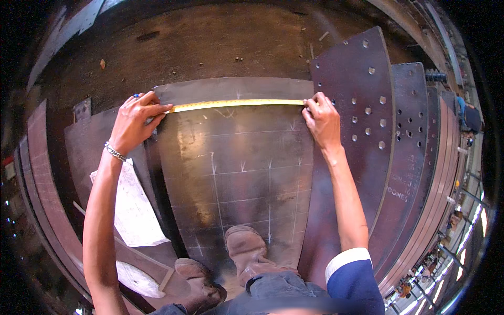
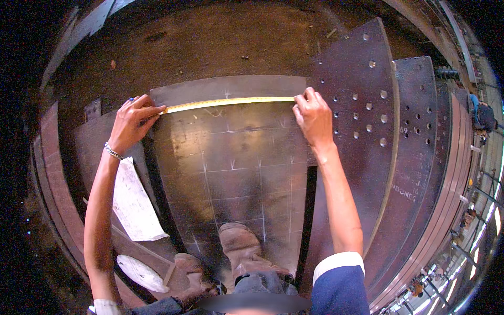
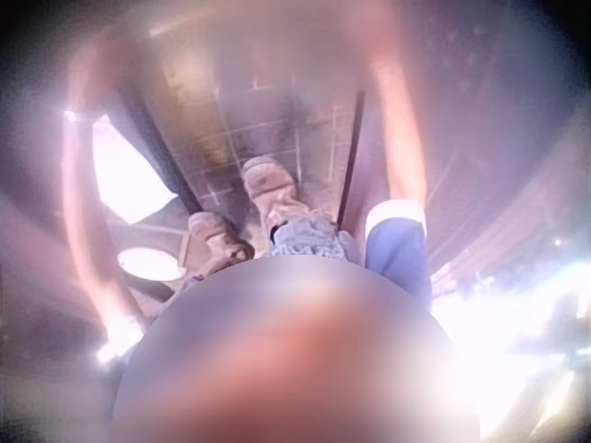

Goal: The person measures a large metal sheet using a yellow tape measure and marks measurements with a white marker. The person repeatedly measures different sections of the sheet and makes marks to indicate specific dimensions.

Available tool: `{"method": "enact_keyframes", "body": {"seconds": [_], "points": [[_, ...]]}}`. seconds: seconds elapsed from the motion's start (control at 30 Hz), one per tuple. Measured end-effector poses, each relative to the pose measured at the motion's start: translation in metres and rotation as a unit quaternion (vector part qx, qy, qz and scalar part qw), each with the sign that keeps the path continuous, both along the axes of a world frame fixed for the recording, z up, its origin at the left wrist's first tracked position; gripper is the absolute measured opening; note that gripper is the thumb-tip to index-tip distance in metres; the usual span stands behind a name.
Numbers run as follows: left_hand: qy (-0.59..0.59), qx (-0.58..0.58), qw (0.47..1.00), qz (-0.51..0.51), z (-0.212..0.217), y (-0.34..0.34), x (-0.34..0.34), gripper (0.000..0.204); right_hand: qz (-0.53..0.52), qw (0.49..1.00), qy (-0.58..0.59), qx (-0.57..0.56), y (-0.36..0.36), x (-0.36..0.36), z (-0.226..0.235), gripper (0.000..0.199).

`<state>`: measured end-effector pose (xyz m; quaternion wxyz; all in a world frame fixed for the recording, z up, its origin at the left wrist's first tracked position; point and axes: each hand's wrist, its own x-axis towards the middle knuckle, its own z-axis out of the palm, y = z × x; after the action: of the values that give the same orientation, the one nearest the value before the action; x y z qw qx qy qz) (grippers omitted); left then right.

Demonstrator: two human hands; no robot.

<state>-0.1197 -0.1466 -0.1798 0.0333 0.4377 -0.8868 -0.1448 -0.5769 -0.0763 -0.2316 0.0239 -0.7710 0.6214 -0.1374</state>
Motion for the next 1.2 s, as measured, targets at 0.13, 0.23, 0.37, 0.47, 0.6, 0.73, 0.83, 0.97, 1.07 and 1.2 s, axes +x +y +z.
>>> {"method": "enact_keyframes", "body": {"seconds": [0.13, 0.23, 0.37, 0.47, 0.6, 0.73, 0.83, 0.97, 1.07, 1.2], "points": [[0.01, -0.014, 1.0, -0.023, 0.0041, -0.0019, -0.006, 0.027, -0.012, 1.0, 0.007, 0.015, 0.0031, 0.0012, 0.0035, 0.016], [0.031, -0.028, 0.999, -0.033, -0.0006, -0.003, -0.0027, 0.026, -0.012, 1.0, 0.008, 0.02, 0.0009, 0.0016, 0.0042, 0.017], [0.027, -0.015, 0.999, -0.031, 0.0029, -0.0026, -0.0031, 0.026, -0.011, 1.0, 0.006, 0.012, 0.0018, 0.0043, 0.0033, 0.016], [0.017, -0.017, 0.999, -0.029, 0.0, -0.0025, -0.0023, 0.025, -0.011, 1.0, 0.001, 0.013, 0.0022, 0.0039, 0.0038, 0.016], [0.022, -0.019, 0.999, -0.028, -0.0006, -0.0025, -0.0029, 0.024, -0.014, 1.0, 0.006, 0.016, 0.0011, 0.0038, 0.0039, 0.016], [0.02, -0.012, 0.999, -0.026, 0.0005, -0.0048, -0.0039, 0.024, -0.024, 1.0, 0.004, 0.009, 0.0026, 0.0035, 0.0009, 0.017], [0.021, -0.013, 0.999, -0.024, -0.0008, -0.0045, -0.0039, 0.024, -0.026, 1.0, 0.0, 0.007, 0.0034, 0.0042, 0.0023, 0.017], [0.017, -0.014, 0.999, -0.023, -0.0034, -0.005, -0.0021, 0.023, -0.025, 1.0, 0.002, 0.003, 0.0028, 0.0051, 0.0031, 0.016], [0.025, -0.014, 0.999, -0.033, -0.0028, -0.0056, -0.0024, 0.021, -0.039, 0.999, 0.006, -0.003, 0.0037, 0.0047, -0.0027, 0.014], [0.004, -0.025, 0.999, -0.022, 0.0003, -0.0044, -0.0055, 0.017, -0.042, 0.999, 0.006, -0.015, 0.004, 0.0059, -0.0034, 0.014]]}}
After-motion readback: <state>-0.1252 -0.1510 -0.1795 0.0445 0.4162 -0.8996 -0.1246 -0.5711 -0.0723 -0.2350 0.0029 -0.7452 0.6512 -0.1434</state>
